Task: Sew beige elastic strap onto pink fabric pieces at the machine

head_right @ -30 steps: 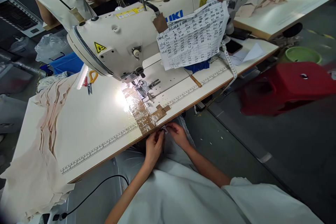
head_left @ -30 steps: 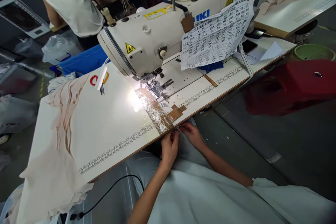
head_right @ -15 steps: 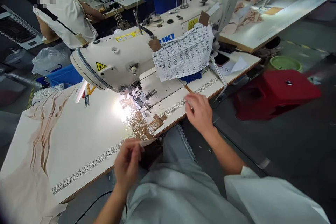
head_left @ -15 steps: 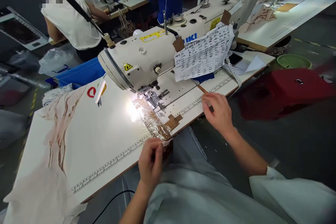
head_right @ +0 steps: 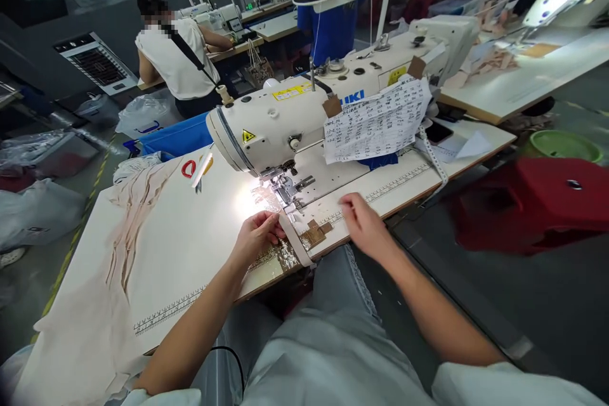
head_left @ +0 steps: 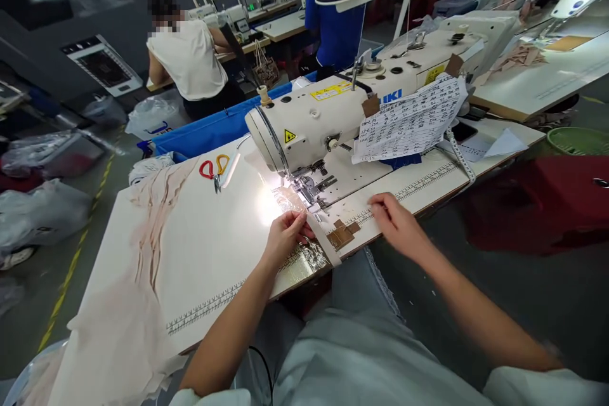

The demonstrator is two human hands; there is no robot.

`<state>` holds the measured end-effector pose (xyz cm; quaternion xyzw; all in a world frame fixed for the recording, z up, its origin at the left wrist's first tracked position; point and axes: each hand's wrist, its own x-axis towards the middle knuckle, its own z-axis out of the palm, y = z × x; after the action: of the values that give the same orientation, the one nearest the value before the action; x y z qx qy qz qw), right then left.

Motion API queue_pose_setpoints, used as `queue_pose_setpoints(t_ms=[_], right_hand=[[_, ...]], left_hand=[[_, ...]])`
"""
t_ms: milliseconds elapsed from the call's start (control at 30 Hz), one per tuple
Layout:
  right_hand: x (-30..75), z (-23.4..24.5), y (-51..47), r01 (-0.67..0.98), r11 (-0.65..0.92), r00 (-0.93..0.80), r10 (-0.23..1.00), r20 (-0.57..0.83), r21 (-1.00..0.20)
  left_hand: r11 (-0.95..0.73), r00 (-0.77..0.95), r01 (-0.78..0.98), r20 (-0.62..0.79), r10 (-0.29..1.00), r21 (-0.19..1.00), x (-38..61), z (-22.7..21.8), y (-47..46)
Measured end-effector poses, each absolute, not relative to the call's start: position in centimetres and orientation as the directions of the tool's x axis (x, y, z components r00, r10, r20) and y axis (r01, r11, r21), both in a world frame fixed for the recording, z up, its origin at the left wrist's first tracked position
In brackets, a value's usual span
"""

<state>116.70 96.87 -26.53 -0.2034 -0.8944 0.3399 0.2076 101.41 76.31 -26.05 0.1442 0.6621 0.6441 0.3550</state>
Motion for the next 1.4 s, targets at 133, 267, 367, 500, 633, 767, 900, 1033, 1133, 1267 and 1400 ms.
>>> queue_pose_setpoints(t_ms=[133, 267, 367, 500, 633, 767, 900, 1033, 1133, 1267, 1400], right_hand=[[114.3, -26.5, 91.5, 0.049, 0.479, -0.894, 0.413, 0.176, -0.876], [111.1, -26.9, 89.8, 0.075, 0.385, -0.924, 0.373, 0.081, -0.92], [110.3, -27.1, 90.1, 0.089, 0.321, -0.922, 0.385, 0.044, -0.943], [110.5, -26.9, 90.5, 0.092, 0.294, -0.93, 0.367, 0.024, -0.951], [110.6, -26.7, 90.4, 0.104, 0.279, -0.93, 0.367, 0.006, -0.954], [110.6, -26.6, 90.3, 0.103, 0.277, -0.931, 0.365, 0.006, -0.955], [110.6, -26.7, 90.4, 0.094, 0.27, -0.935, 0.353, 0.008, -0.958], [110.6, -26.9, 90.5, 0.087, 0.261, -0.936, 0.351, 0.011, -0.961], [110.6, -27.0, 90.5, 0.084, 0.252, -0.941, 0.338, 0.006, -0.964], [110.7, -27.0, 90.8, 0.097, 0.255, -0.951, 0.31, -0.014, -0.962], [110.7, -27.0, 91.1, 0.127, 0.264, -0.961, 0.273, -0.052, -0.956]], left_hand=[[0.09, -0.698, -0.263, -0.254, 0.67, 0.96, 101.5, -26.1, 76.2], [0.02, -0.687, -0.329, -0.254, 0.68, 0.944, 101.7, -26.1, 75.7], [-0.037, -0.659, -0.411, -0.269, 0.703, 0.911, 101.8, -26.1, 75.3], [-0.046, -0.629, -0.457, -0.286, 0.723, 0.888, 101.9, -26.0, 75.1], [-0.034, -0.63, -0.458, -0.297, 0.718, 0.888, 101.9, -26.2, 75.3], [-0.041, -0.639, -0.454, -0.294, 0.711, 0.89, 102.0, -26.1, 75.4], [-0.037, -0.641, -0.446, -0.29, 0.711, 0.894, 102.0, -26.1, 75.4], [-0.031, -0.653, -0.409, -0.268, 0.708, 0.912, 102.1, -26.2, 75.5], [-0.03, -0.651, -0.393, -0.255, 0.715, 0.919, 102.1, -26.3, 75.5], [-0.029, -0.621, -0.407, -0.253, 0.742, 0.913, 102.2, -26.4, 75.5], [-0.026, -0.588, -0.393, -0.229, 0.775, 0.919, 102.3, -26.5, 75.5]])
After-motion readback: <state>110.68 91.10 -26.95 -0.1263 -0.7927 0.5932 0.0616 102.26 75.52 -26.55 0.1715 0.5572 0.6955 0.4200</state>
